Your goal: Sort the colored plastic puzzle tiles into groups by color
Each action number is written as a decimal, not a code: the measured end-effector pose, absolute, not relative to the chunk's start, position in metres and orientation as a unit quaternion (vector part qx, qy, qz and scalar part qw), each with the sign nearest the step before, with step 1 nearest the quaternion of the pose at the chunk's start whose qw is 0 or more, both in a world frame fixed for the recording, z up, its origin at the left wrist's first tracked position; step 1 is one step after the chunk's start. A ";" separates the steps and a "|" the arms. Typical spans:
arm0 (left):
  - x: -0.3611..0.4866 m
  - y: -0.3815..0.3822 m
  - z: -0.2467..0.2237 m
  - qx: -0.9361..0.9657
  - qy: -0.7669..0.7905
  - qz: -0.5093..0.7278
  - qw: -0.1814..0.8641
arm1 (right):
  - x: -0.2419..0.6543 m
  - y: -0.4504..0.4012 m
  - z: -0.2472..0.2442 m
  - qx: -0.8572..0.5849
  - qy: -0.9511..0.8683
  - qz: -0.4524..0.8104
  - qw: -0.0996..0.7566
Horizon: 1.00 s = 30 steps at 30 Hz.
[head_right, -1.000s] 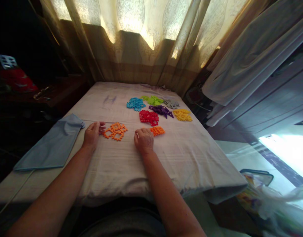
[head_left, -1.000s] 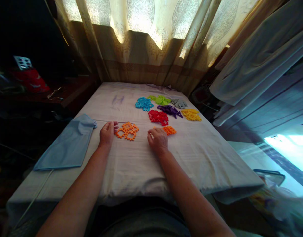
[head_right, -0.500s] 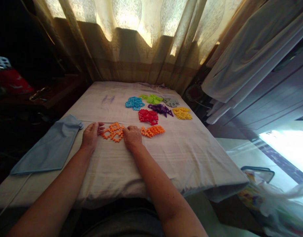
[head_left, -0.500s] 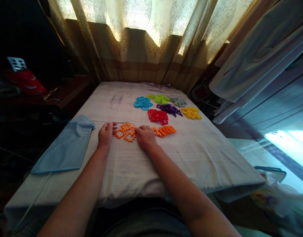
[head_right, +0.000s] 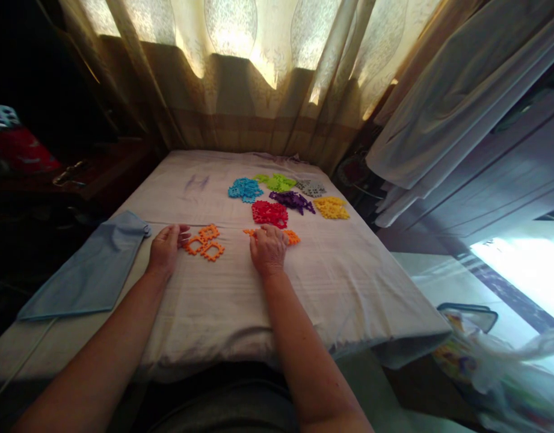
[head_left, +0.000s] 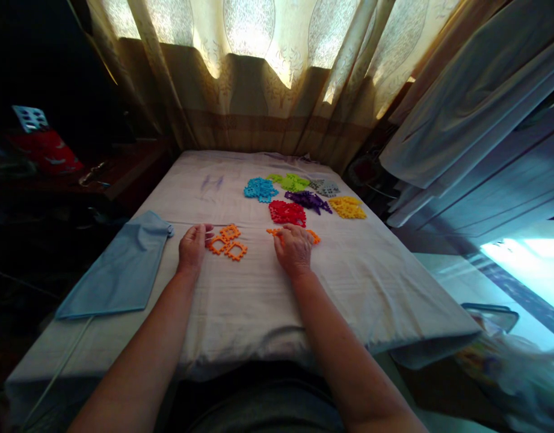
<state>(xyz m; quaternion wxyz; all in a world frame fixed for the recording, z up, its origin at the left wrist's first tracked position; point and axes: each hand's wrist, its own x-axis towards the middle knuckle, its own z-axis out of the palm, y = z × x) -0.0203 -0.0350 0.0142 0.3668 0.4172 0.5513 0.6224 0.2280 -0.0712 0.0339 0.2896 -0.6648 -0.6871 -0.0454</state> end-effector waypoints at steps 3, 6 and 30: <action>-0.020 -0.036 0.015 0.419 0.552 0.620 0.367 | 0.246 -0.072 0.028 -0.685 -0.656 -0.062 0.310; -0.020 -0.036 0.015 0.418 0.552 0.622 0.365 | 0.255 -0.073 0.023 -0.691 -0.646 -0.066 0.318; -0.020 -0.036 0.013 0.420 0.551 0.624 0.362 | 0.181 -0.085 0.023 -0.479 -0.853 0.034 0.203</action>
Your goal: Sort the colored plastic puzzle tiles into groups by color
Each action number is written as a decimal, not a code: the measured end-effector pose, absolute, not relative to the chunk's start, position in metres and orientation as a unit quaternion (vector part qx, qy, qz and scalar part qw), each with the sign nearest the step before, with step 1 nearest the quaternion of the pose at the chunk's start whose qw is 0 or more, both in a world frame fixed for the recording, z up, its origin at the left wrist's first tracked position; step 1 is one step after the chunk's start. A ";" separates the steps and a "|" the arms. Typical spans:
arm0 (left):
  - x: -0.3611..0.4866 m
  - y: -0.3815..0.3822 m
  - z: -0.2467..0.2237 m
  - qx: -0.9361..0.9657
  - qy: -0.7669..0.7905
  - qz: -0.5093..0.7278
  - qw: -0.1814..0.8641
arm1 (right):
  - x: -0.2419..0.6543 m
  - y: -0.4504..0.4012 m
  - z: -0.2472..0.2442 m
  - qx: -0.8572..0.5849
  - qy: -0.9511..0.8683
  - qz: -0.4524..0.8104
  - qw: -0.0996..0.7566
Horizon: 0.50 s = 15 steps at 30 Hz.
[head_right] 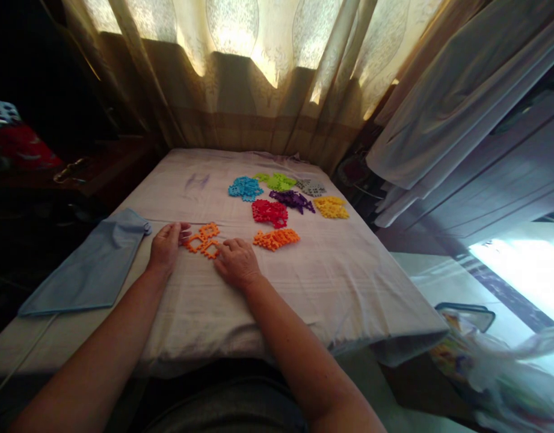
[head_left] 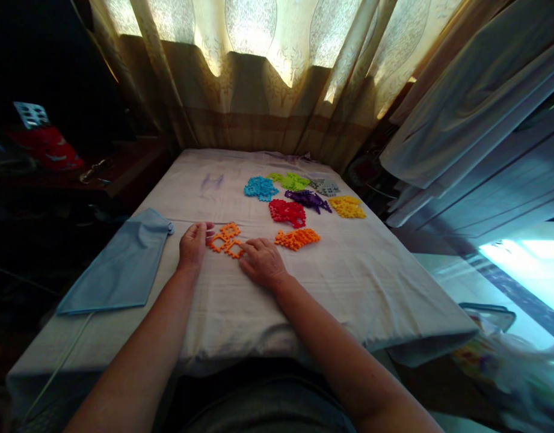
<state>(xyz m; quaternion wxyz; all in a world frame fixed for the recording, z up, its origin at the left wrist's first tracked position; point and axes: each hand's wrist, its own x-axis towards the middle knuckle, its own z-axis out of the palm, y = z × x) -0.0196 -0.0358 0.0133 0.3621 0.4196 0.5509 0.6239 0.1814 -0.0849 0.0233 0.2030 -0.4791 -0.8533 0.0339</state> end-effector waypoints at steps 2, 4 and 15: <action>-0.019 -0.036 0.013 0.423 0.552 0.621 0.361 | 0.179 -0.084 0.022 -0.469 -0.860 0.029 0.199; -0.019 -0.036 0.013 0.426 0.553 0.617 0.362 | 0.178 -0.084 0.020 -0.462 -0.864 0.029 0.198; -0.019 -0.038 0.015 0.429 0.555 0.614 0.361 | 0.182 -0.084 0.016 -0.449 -0.848 0.030 0.280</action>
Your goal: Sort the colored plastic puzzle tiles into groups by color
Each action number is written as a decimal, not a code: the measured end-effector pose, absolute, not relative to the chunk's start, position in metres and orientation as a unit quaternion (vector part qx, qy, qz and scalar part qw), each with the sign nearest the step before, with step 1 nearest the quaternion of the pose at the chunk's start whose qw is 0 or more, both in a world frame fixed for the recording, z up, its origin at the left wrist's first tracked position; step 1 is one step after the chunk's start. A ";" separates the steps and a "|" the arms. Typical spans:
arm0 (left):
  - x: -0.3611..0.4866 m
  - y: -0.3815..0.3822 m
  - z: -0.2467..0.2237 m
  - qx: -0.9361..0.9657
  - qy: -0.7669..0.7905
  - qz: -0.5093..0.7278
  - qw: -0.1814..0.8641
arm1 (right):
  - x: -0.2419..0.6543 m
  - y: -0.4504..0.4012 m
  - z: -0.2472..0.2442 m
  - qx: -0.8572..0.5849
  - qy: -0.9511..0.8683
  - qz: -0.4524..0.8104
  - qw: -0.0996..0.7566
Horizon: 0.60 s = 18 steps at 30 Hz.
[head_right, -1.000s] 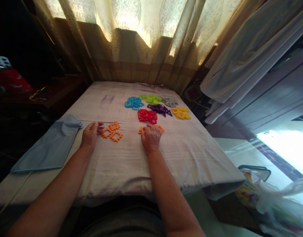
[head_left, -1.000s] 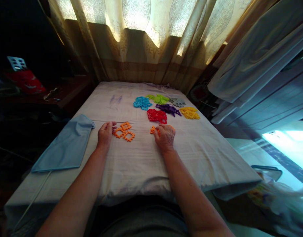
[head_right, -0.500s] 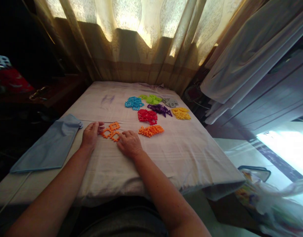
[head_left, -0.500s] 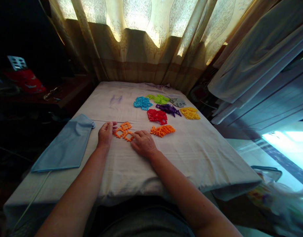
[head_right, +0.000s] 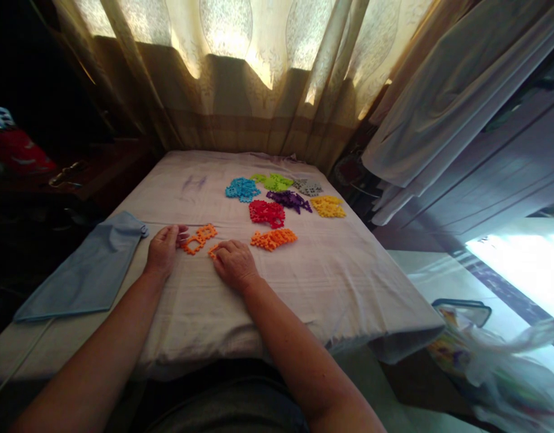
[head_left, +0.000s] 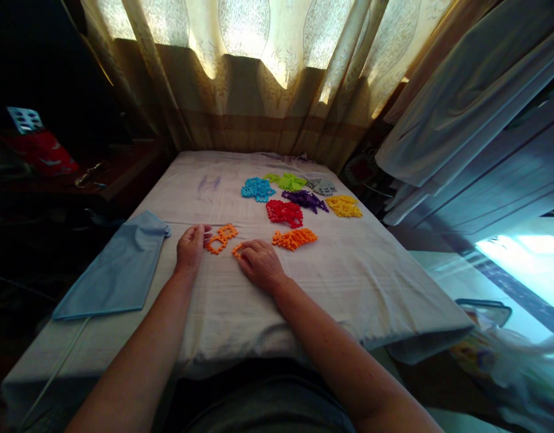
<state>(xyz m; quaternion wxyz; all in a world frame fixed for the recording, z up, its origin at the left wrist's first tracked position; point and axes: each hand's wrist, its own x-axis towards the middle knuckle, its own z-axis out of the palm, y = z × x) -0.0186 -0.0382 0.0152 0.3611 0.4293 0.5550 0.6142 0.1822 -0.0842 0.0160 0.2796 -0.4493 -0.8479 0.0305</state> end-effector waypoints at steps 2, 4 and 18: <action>-0.019 -0.039 0.015 0.427 0.554 0.616 0.362 | 0.189 -0.083 0.016 -0.457 -0.832 0.009 0.314; -0.019 -0.039 0.016 0.424 0.553 0.618 0.365 | 0.202 -0.080 0.015 -0.481 -0.799 -0.022 0.361; -0.019 -0.037 0.013 0.425 0.561 0.611 0.363 | 0.289 -0.061 -0.002 -0.688 -0.573 -0.092 0.435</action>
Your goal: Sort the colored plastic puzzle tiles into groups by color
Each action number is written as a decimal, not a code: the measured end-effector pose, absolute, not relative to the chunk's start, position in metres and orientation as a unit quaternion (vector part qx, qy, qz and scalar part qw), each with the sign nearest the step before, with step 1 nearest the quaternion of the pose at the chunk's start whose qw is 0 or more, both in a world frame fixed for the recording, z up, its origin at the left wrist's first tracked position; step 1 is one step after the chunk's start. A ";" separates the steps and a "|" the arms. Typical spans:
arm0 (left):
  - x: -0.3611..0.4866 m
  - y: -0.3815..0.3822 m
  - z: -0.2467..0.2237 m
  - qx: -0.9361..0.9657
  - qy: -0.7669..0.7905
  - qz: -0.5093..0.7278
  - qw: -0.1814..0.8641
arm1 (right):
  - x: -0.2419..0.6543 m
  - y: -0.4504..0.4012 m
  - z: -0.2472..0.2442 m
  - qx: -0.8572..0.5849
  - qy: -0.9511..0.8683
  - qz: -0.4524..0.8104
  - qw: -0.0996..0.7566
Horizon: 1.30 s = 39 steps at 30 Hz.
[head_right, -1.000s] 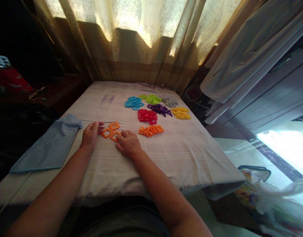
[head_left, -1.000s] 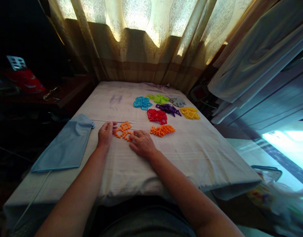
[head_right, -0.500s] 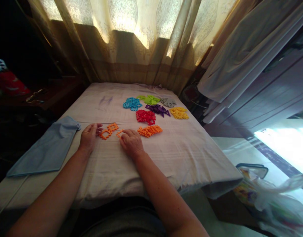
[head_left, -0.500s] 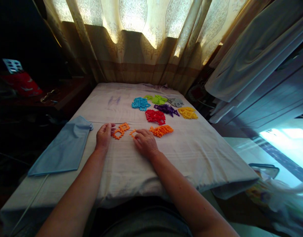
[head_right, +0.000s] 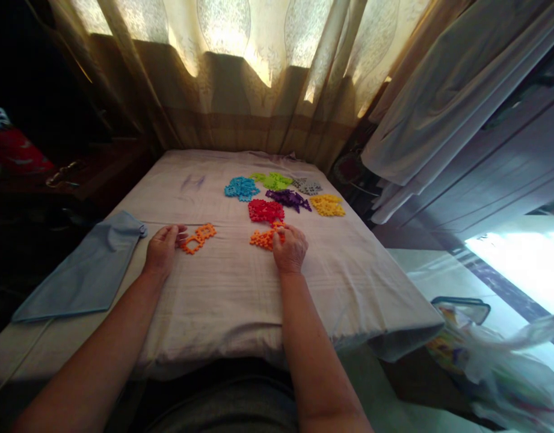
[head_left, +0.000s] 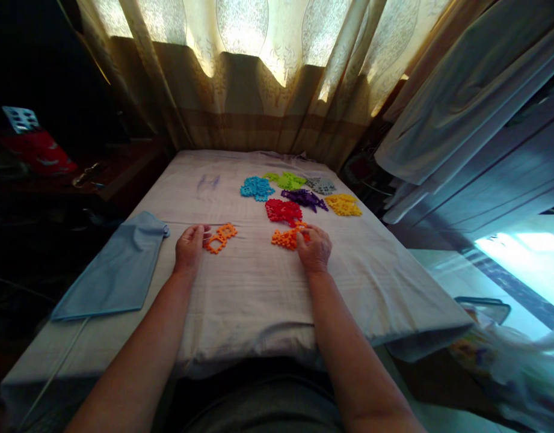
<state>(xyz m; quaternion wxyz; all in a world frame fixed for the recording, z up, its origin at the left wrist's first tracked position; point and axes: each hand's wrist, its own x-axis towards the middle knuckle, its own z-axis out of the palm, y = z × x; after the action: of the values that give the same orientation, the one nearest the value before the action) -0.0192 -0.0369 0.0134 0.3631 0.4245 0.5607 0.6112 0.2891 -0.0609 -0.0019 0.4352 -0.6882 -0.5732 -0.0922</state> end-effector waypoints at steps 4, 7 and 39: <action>-0.022 -0.037 0.012 0.451 0.581 0.591 0.331 | 0.288 -0.061 -0.003 -0.707 -0.564 -0.090 0.417; -0.021 -0.039 0.011 0.533 0.604 0.537 0.251 | 0.287 -0.061 -0.003 -0.706 -0.566 -0.098 0.415; 0.002 -0.057 0.036 0.330 0.415 0.521 0.669 | 0.177 -0.089 0.022 -0.490 -0.844 0.024 0.217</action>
<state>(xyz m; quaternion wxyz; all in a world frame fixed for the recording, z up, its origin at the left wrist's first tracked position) 0.0017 -0.0566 0.0364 0.6688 0.3300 0.4151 0.5211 0.1769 -0.0895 0.0217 0.2169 -0.4897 -0.8442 0.0241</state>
